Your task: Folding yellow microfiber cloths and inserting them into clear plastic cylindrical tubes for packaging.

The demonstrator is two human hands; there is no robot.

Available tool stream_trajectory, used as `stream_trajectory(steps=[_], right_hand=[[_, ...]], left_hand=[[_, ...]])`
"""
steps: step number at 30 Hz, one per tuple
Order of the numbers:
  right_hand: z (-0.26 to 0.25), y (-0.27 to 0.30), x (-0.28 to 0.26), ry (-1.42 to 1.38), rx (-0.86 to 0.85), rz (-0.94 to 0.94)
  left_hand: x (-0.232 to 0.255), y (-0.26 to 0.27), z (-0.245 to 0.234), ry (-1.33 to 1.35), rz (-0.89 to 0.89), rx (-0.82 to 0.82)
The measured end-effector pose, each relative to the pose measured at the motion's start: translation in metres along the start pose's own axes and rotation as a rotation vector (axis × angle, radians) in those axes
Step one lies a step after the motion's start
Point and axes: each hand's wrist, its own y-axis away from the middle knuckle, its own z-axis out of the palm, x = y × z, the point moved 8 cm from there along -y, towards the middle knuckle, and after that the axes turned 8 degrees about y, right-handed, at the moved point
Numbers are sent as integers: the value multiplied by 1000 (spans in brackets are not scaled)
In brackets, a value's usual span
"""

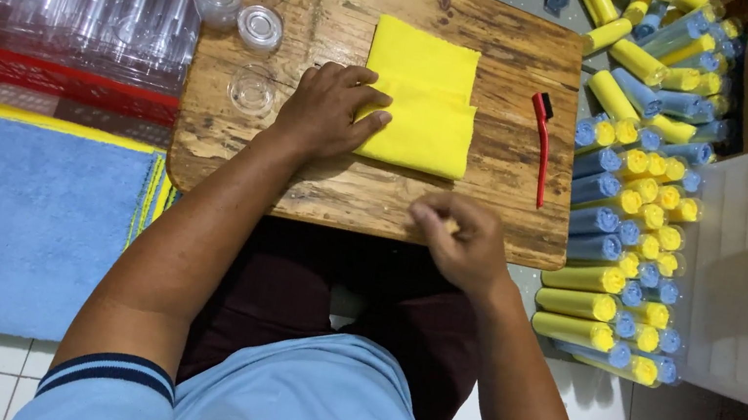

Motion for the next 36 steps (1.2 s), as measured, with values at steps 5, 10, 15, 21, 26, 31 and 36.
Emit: stream_trajectory(steps=[5,10,15,21,26,31,36], right_hand=[[23,-37,11,285,-8,-105],[54,-64,18,675,-134,-80],[58,-67,32,752,-404,150],[60,-65,56,780,-456,213],[44,-88,62,770,-254,151],[48,-84,67,769,-430,228],[45,-85,64,770,-430,209]], left_hand=[[4,3,2,-33,5,2],[17,9,-4,-128,12,3],[36,12,-17,-190,82,39],[22,13,-2,-213,55,5],[4,8,11,-185,48,10],[7,7,4,-159,29,17],[3,5,6,-147,-17,-29]])
